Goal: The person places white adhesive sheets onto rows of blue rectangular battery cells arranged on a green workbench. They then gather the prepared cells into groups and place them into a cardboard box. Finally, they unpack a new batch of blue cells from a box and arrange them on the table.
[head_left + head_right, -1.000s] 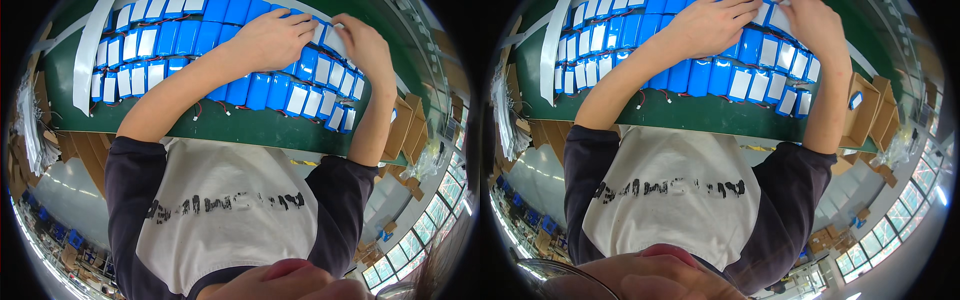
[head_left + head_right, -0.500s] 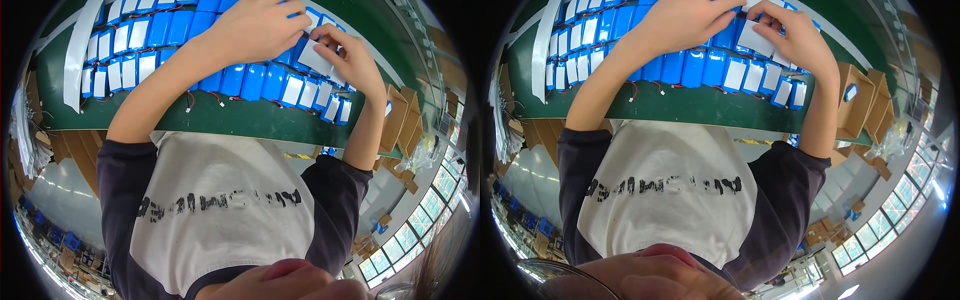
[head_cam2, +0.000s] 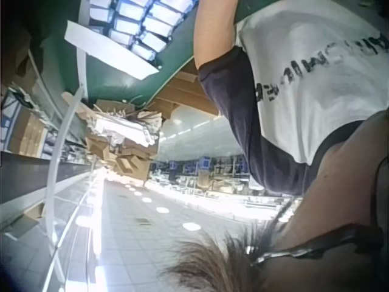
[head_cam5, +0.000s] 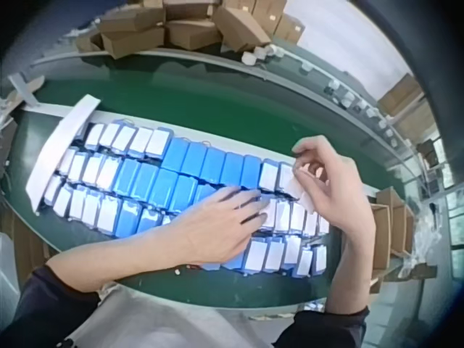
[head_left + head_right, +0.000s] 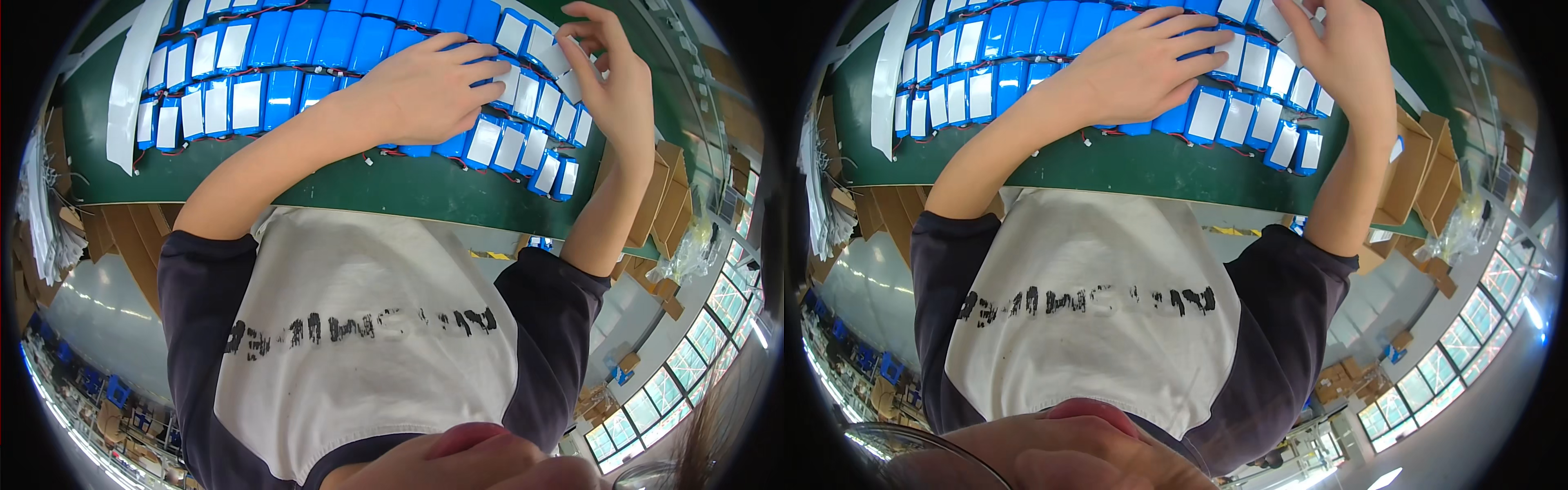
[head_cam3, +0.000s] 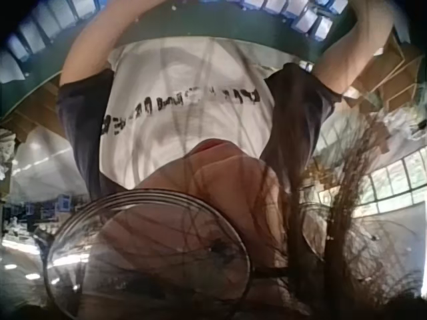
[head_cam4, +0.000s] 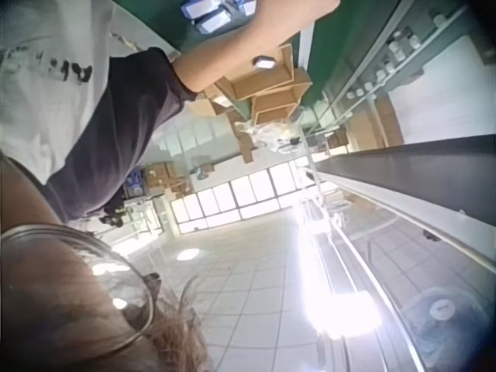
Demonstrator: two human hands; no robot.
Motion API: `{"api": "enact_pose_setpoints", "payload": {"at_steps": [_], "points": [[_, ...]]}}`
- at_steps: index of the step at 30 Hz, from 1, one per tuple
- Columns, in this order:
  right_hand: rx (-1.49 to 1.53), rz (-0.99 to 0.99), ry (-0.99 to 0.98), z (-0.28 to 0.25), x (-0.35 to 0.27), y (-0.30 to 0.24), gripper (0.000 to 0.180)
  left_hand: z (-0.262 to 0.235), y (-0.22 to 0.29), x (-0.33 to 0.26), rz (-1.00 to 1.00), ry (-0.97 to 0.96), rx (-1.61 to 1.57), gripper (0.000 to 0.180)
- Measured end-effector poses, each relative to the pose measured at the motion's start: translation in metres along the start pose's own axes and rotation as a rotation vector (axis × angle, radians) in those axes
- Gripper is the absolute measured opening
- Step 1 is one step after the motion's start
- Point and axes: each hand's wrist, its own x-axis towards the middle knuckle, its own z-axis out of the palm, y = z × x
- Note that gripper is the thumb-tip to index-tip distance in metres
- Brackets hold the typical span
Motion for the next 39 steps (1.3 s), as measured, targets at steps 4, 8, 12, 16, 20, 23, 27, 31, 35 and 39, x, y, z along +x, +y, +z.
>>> {"api": "enact_pose_setpoints", "payload": {"at_steps": [4, 8, 12, 16, 20, 23, 27, 31, 35, 39], "points": [[0.083, -0.127, -0.016, 0.008, 0.001, -0.019, 0.019, -0.009, -0.001, -0.003, -0.005, 0.032, 0.009, 0.026], [0.210, -0.144, -0.099, 0.022, 0.026, 0.003, 0.019, -0.036, -0.027, -0.011, -0.012, 0.120, 0.032, 0.019], [0.239, -0.177, -0.207, 0.028, 0.050, 0.011, 0.014, -0.063, -0.042, -0.002, -0.136, 0.019, -0.078, 0.023], [0.236, -0.204, -0.287, 0.034, 0.065, 0.013, 0.015, -0.053, -0.049, 0.005, -0.186, -0.039, -0.114, 0.031], [0.143, -0.237, -0.308, 0.042, 0.073, 0.018, 0.017, -0.028, -0.055, 0.011, -0.168, -0.054, 0.004, 0.037], [-0.053, -0.339, -0.166, 0.040, 0.073, 0.013, 0.019, -0.030, -0.054, 0.018, -0.174, -0.084, 0.067, 0.039], [-0.085, -0.221, 0.048, 0.011, 0.075, 0.005, 0.027, -0.020, -0.057, 0.026, -0.070, -0.040, 0.034, 0.040], [0.140, -0.241, -0.042, 0.003, 0.053, -0.010, 0.030, -0.007, -0.057, 0.026, -0.075, -0.013, 0.018, 0.043], [0.402, -0.160, -0.046, 0.021, 0.023, 0.002, 0.020, -0.035, -0.054, 0.021, -0.142, -0.002, -0.129, 0.042], [0.830, -0.029, 0.079, 0.057, -0.016, 0.036, 0.028, -0.059, -0.038, 0.001, -0.324, 0.120, -0.627, 0.040]]}}
